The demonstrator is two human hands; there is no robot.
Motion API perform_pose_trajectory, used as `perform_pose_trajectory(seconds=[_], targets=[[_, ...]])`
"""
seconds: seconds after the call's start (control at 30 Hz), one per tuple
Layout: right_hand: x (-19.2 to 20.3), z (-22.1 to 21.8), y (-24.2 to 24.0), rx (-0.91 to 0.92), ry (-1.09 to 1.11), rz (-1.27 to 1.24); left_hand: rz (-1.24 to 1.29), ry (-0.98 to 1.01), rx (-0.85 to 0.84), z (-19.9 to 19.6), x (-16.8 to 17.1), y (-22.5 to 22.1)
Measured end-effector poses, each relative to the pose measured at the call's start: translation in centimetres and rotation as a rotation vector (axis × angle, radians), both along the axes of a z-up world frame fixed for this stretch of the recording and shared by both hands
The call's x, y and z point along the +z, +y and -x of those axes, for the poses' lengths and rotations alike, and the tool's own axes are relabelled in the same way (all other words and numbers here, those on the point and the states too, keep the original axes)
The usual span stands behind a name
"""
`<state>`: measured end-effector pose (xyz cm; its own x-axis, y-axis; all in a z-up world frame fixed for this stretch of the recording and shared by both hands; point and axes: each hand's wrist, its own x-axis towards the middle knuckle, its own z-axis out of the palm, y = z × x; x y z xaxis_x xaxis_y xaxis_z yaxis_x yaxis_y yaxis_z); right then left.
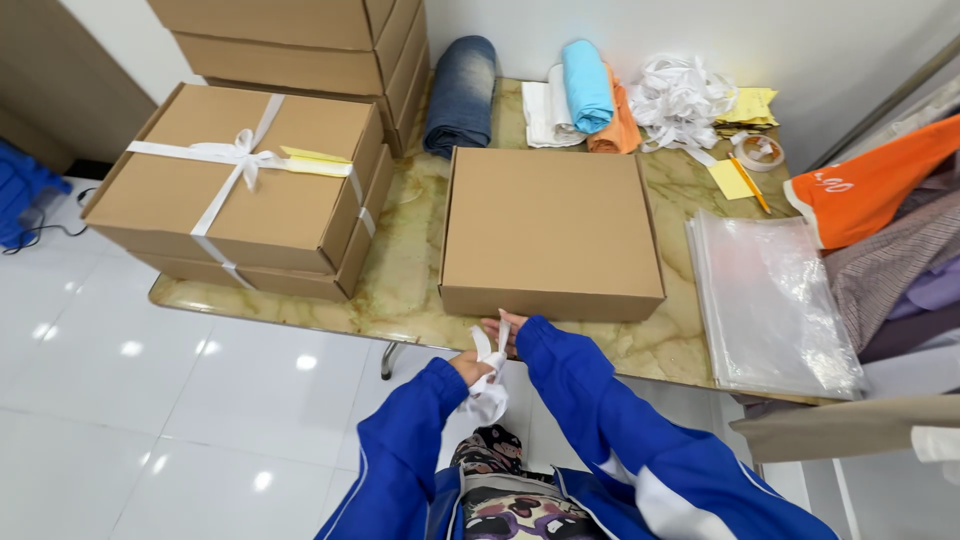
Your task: Packing clothes into plastic bags and cardboard boxes, then tying ribbons and stacking the finished boxes.
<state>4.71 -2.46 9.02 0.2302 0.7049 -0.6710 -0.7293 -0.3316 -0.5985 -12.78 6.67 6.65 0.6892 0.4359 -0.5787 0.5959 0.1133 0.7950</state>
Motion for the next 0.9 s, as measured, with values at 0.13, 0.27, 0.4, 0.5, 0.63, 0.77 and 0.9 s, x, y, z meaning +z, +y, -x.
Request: perform_pose_trajectory(seconds=[0.13, 0.27, 0.4, 0.5, 0.63, 0.77, 0.9], targets=[[-15.6, -1.8, 3.7, -0.1, 0.123, -0.139, 0.235, -0.061, -0.192, 3.5, 3.9, 0.8], [-13.7, 0.2, 0.7, 0.009, -0.404, 0.022, 0.011, 0.143, 0.067, 3.6, 5.9, -0.3], [-11.6, 1.8, -1.3, 0.083, -0.549, 0.02, -0.009, 0.258, 0.106, 0.1, 3.7, 0.4], [-16.0, 2.3, -1.8, 0.33, -1.011, 0.124, 0.158, 0.257, 0.284, -1.8, 5.5, 0.7], [-15.6, 4.2, -3.1, 0.525, -1.157, 0.169, 0.361, 0.199, 0.301, -4.7, 2.8, 0.1], [-5.3, 3.2, -4.8, 0.223, -0.549, 0.104, -0.08, 0.392, -0.152, -2.8, 13.7, 0.1], [-3.2, -2.5, -4.3, 0.08, -0.112, 0.149, 0.266, 0.146, 0.33, -1.7, -3.4, 2.6]])
